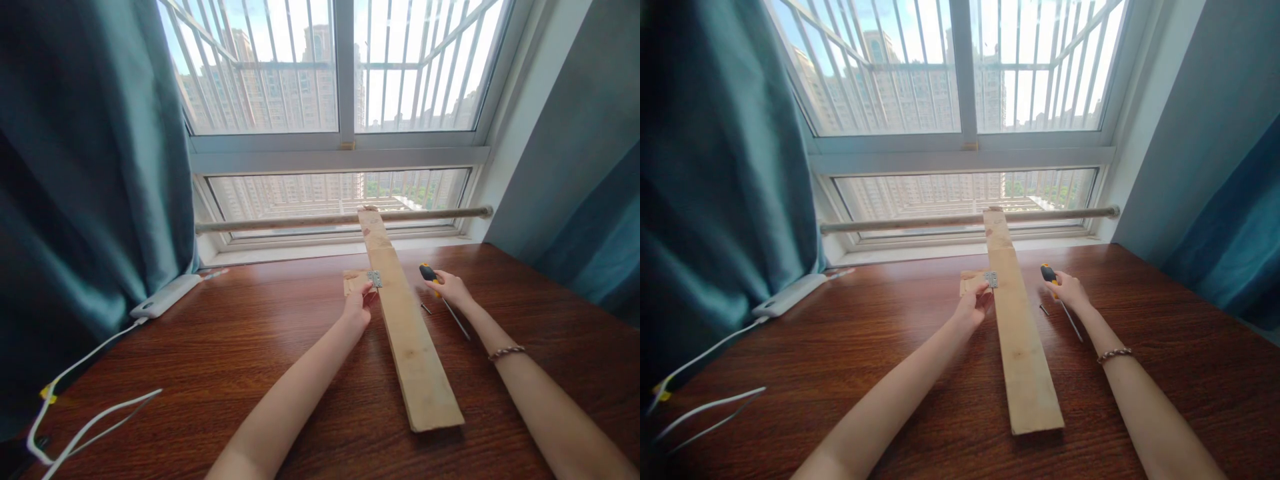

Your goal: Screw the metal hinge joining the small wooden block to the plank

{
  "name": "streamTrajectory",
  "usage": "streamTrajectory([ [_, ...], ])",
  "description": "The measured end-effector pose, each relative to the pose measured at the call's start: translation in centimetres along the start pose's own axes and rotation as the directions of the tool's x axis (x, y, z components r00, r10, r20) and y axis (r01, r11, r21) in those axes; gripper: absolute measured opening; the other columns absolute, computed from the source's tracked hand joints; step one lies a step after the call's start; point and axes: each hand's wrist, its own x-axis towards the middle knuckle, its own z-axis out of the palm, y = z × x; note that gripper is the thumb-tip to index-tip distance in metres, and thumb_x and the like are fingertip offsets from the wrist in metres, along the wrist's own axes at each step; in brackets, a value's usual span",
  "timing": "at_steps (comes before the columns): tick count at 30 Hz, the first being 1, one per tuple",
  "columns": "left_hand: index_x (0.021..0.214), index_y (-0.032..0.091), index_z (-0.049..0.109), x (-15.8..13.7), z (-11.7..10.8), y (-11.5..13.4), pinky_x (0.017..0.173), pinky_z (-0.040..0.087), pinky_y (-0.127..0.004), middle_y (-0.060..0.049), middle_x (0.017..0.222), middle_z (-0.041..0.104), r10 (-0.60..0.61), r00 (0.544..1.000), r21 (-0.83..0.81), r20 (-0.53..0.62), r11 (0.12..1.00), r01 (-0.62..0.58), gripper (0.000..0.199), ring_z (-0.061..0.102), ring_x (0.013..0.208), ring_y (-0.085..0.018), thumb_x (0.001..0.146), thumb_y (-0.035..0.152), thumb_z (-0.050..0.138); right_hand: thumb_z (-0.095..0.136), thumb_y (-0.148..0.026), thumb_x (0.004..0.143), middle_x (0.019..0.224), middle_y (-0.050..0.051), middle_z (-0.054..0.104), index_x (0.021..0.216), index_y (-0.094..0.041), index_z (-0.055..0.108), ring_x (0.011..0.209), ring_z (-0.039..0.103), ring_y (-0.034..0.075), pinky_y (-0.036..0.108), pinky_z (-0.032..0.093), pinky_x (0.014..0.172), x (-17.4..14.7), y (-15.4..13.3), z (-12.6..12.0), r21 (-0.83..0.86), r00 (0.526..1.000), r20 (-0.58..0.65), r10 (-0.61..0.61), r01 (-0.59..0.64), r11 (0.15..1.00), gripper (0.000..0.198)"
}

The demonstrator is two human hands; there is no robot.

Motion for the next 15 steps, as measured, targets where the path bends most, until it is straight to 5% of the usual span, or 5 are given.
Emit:
streamTrajectory([
  [6,0.065,0.011,0.06,0.0,0.0,0.0,0.051,0.05,-0.022,-0.003,0.059,0.064,0.004,1.0,0.0,0.014,1.0,-0.004,0.013,0.057,0.045,-0.011,0.072,0.001,0.06,0.061,-0.05,0.072,0.076,0.005,0.067,0.119,-0.024,0.062,0.074,0.063,0.024,0.028,0.042,0.062,-0.6,0.8,0.3,-0.184,0.993,0.104,-0.053,0.072,0.98,0.054],
  [15,0.064,0.013,0.059,0.4,-0.2,0.0,0.055,0.052,-0.024,-0.002,0.056,0.06,0.002,1.0,-0.013,-0.007,1.0,-0.002,0.013,0.055,0.046,-0.01,0.071,0.004,0.063,0.059,-0.052,0.074,0.094,0.007,0.069,0.123,-0.027,0.059,0.087,0.063,0.027,0.03,0.044,0.067,-0.7,1.4,0.3,-0.274,0.989,0.138,-0.051,0.087,0.958,0.055],
])
